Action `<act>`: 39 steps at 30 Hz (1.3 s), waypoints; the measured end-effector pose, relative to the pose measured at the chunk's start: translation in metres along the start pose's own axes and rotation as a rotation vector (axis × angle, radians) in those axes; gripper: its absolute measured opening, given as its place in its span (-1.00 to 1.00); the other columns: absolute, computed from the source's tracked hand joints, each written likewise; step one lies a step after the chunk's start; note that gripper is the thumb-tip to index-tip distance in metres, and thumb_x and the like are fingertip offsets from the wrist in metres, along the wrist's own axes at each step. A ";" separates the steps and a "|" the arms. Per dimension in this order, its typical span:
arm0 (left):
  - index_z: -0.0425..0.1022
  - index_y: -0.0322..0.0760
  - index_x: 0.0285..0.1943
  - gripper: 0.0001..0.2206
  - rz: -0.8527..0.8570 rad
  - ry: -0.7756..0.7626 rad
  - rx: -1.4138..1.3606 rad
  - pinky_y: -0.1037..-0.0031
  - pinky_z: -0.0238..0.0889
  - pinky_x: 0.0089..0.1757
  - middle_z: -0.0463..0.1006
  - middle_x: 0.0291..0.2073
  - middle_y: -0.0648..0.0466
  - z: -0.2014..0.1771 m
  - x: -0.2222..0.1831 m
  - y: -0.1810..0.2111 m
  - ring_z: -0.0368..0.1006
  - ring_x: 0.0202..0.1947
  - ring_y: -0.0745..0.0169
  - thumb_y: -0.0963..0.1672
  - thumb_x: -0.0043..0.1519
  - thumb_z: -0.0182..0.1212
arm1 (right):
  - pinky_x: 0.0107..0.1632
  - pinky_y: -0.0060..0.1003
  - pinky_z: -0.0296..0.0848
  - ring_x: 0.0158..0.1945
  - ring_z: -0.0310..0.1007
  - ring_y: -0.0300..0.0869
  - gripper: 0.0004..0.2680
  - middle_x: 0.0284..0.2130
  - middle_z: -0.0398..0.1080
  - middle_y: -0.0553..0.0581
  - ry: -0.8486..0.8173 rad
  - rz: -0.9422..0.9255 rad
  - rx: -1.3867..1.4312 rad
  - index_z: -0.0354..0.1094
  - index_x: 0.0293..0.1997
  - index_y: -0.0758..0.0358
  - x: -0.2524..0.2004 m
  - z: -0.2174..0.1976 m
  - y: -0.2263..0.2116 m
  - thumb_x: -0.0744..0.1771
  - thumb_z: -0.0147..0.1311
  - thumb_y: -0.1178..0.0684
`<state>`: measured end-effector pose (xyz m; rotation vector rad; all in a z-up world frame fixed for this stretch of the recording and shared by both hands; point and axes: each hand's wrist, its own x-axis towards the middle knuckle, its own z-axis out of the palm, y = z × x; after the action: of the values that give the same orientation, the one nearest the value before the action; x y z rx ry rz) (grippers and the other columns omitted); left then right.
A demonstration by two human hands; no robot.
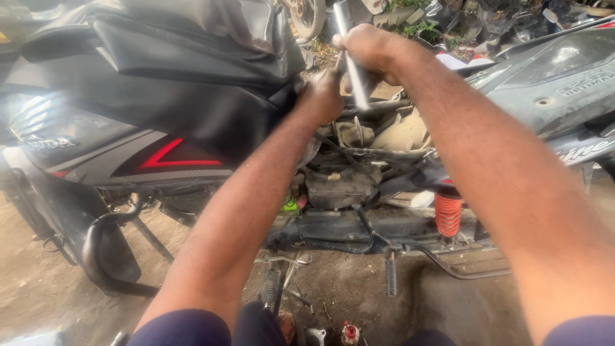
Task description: The person sits on the ground beside a scooter in a dirt repair yard, uses a wrench and screwdriver on the scooter body, removes a plastic side panel by hand, and works on components under the seat area. They pick tools from the ground and reposition around the scooter while loosening and refitting parts.
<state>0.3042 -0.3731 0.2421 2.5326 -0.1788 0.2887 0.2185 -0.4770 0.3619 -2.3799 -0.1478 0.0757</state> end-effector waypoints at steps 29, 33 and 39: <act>0.27 -0.37 0.27 -0.48 -0.096 -0.039 -0.609 0.32 0.43 0.00 0.55 0.05 -0.13 -0.115 -0.056 0.057 0.51 0.05 0.10 -0.13 0.13 0.32 | 0.11 -0.14 0.47 0.03 0.53 -0.02 -0.81 -0.06 0.54 0.18 0.374 -0.953 -0.824 0.48 0.02 0.18 0.105 -0.012 0.027 0.35 -0.02 0.11; 0.27 -0.47 0.30 -0.46 -0.019 0.091 -0.228 0.30 0.48 -0.04 0.57 0.03 -0.23 -0.108 -0.029 0.059 0.57 0.03 -0.01 -0.13 0.16 0.31 | 0.05 -0.11 0.49 -0.11 0.58 -0.06 -0.81 -0.15 0.57 0.13 0.347 -0.658 -0.957 0.53 -0.11 0.07 0.149 -0.016 0.013 0.42 -0.12 0.11; 0.37 -0.34 0.18 -0.59 0.065 0.359 0.522 0.23 0.42 -0.11 0.54 0.02 -0.09 -0.049 0.011 0.058 0.52 0.02 0.01 -0.09 0.18 0.25 | 0.02 -0.01 0.48 -0.10 0.57 0.01 -0.85 -0.26 0.57 0.18 0.403 -0.924 -1.040 0.55 -0.28 0.11 0.189 -0.018 0.034 0.30 0.03 0.00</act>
<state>0.2958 -0.3936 0.3157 2.9248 -0.0468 0.9095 0.4104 -0.4898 0.3490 -2.9455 -1.3177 -1.1500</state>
